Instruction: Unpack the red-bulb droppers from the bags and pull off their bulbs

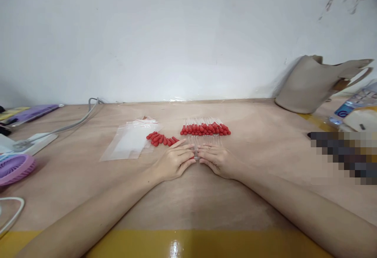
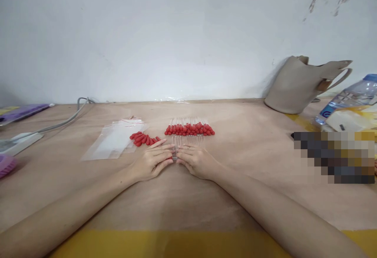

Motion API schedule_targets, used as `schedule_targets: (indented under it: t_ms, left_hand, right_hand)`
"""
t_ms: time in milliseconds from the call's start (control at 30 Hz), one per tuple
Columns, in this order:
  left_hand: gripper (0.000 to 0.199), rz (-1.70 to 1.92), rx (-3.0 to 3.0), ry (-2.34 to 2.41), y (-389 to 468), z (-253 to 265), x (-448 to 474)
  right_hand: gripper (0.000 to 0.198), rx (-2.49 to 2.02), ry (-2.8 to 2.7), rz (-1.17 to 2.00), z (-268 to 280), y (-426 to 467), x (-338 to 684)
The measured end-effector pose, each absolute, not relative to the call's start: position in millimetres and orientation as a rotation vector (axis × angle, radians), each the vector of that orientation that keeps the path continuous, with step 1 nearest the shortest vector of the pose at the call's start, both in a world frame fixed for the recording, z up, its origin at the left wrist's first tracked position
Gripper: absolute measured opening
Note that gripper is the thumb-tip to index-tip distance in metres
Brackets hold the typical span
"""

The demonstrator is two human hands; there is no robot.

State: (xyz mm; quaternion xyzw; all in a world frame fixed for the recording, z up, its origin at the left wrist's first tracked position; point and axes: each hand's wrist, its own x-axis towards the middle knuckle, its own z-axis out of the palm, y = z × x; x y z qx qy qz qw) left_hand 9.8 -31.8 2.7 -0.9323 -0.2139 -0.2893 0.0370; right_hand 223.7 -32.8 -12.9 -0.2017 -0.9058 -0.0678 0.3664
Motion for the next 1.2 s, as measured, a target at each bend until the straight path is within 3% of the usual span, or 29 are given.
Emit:
schedule_targets:
  t_ms: [900,1200]
  left_hand:
    - [0.015,-0.950,-2.945,-0.583,-40.6,2.5,-1.4]
    - [0.018,-1.088,-2.608,-1.039,-27.5,12.8,-22.4]
  right_hand:
    - [0.020,-0.362,-2.306,-0.392,-8.8,-43.3,238.9]
    - [0.023,-0.929,-2.110,-0.340,-9.7,-23.5,263.5]
